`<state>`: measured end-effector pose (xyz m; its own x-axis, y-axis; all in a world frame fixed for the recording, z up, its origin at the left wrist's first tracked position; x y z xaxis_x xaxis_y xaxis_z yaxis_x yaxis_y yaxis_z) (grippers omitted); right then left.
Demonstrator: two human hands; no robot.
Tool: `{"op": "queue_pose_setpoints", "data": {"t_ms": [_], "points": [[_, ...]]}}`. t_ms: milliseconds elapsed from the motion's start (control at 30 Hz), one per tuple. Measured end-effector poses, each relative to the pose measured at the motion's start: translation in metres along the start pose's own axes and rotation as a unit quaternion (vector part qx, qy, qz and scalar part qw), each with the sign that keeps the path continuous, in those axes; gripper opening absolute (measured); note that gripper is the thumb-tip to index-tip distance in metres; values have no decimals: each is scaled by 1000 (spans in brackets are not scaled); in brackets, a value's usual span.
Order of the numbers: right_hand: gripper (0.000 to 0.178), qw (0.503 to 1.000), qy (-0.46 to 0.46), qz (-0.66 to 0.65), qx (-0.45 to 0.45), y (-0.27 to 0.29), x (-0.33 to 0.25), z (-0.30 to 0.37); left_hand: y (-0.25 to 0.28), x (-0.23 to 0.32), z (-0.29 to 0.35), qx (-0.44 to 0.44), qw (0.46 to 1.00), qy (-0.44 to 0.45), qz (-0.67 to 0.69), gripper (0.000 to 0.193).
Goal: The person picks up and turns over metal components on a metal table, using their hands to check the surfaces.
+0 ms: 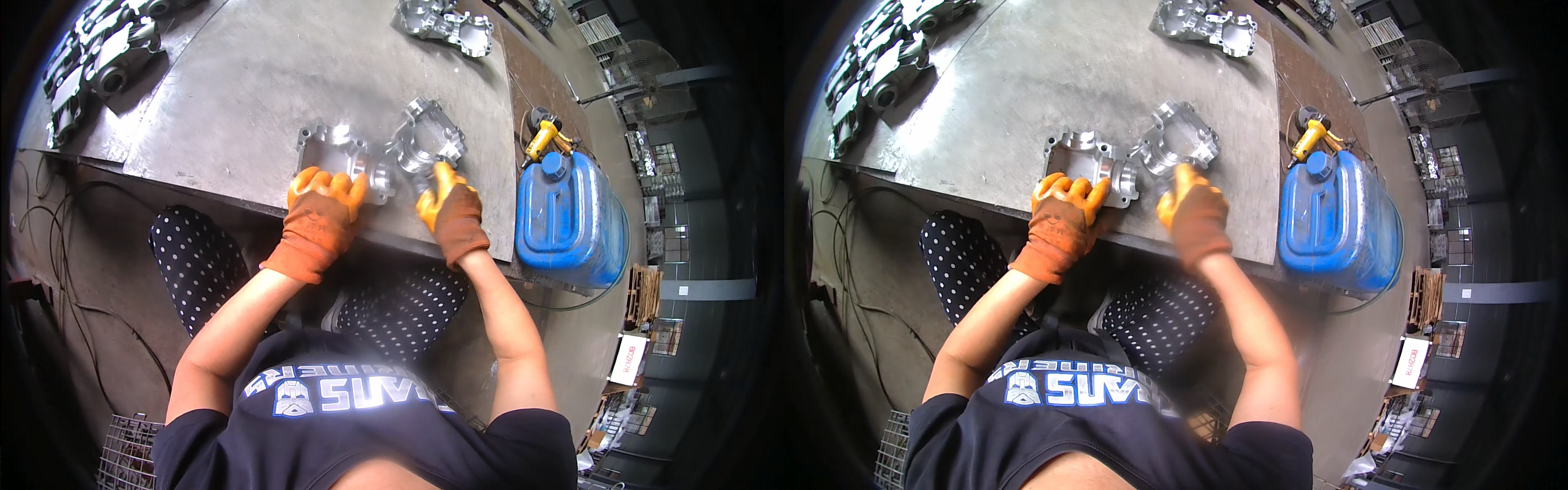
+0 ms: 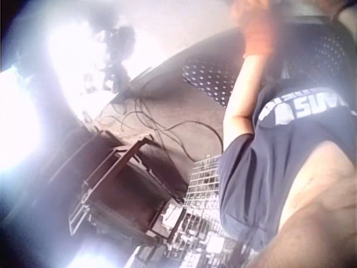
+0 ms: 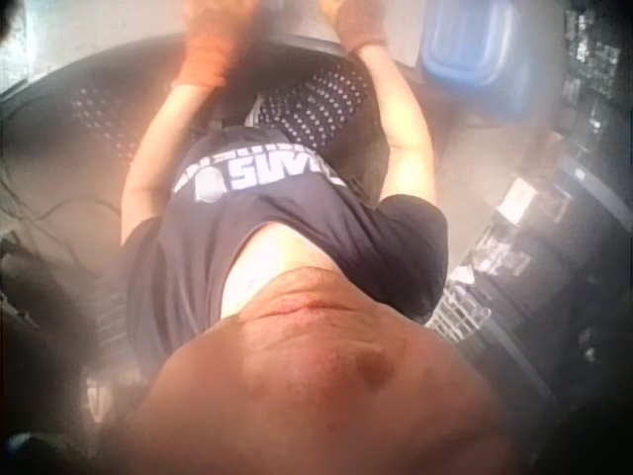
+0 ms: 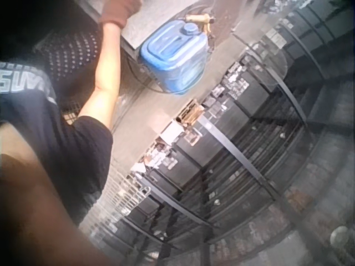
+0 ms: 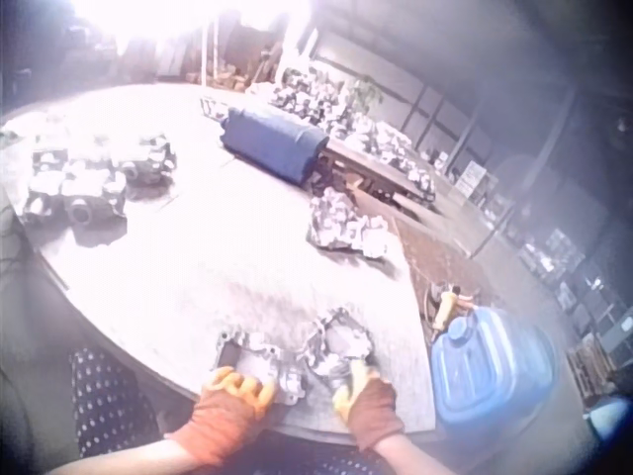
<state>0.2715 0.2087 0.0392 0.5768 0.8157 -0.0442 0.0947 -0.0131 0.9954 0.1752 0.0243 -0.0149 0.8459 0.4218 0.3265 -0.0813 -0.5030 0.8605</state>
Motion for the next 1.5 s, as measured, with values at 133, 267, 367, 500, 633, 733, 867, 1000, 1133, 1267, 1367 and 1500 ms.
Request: {"op": "queue_pose_setpoints", "data": {"t_ms": [133,267,367,500,633,733,867,1000,1133,1267,1367,1500], "points": [[37,989,-99,-70,89,-17,49,-25,-4,-3,1,-28,998,-7,-60,66],[21,723,-260,-640,6,-88,125,-59,13,-13,-12,-77,996,-5,-51,68],[30,699,-200,-686,-6,-109,126,-66,75,-22,-53,-160,967,53,193,53],[28,661,-118,-741,-19,-106,136,-63,56,-36,-108,-261,800,115,528,41],[19,874,-110,-472,42,-91,102,-72,-3,-63,-128,-276,692,166,646,44],[21,884,-46,-463,56,-98,127,-75,-31,-62,-137,-314,541,186,758,39],[26,728,-166,-665,14,-136,136,-88,-80,-97,-145,-167,917,-234,275,27],[38,840,-255,-465,116,-131,91,-86,-54,-122,-158,-269,908,55,318,46],[42,836,-311,-442,96,-198,36,-109,-32,-150,-164,-54,863,349,361,49],[39,798,-278,-529,74,-238,-34,-171,31,-138,-141,262,938,211,87,44],[31,691,-169,-701,56,-204,-66,-268,57,-92,-135,416,903,88,50,43],[26,702,2,-711,-24,-91,-182,-238,51,-108,-68,393,915,89,-17,47]]}}
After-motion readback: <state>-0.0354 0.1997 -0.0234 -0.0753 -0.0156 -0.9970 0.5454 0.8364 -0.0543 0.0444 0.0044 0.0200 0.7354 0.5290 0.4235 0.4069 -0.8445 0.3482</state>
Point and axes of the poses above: each hand's wrist, its own z-axis away from the middle knuckle, its own y-axis out of the back of the hand, x = y × z, the point moved 2 cm from there along -z, towards the middle knuckle, and after that the axes turned 2 degrees about x, right-handed, at the moved point
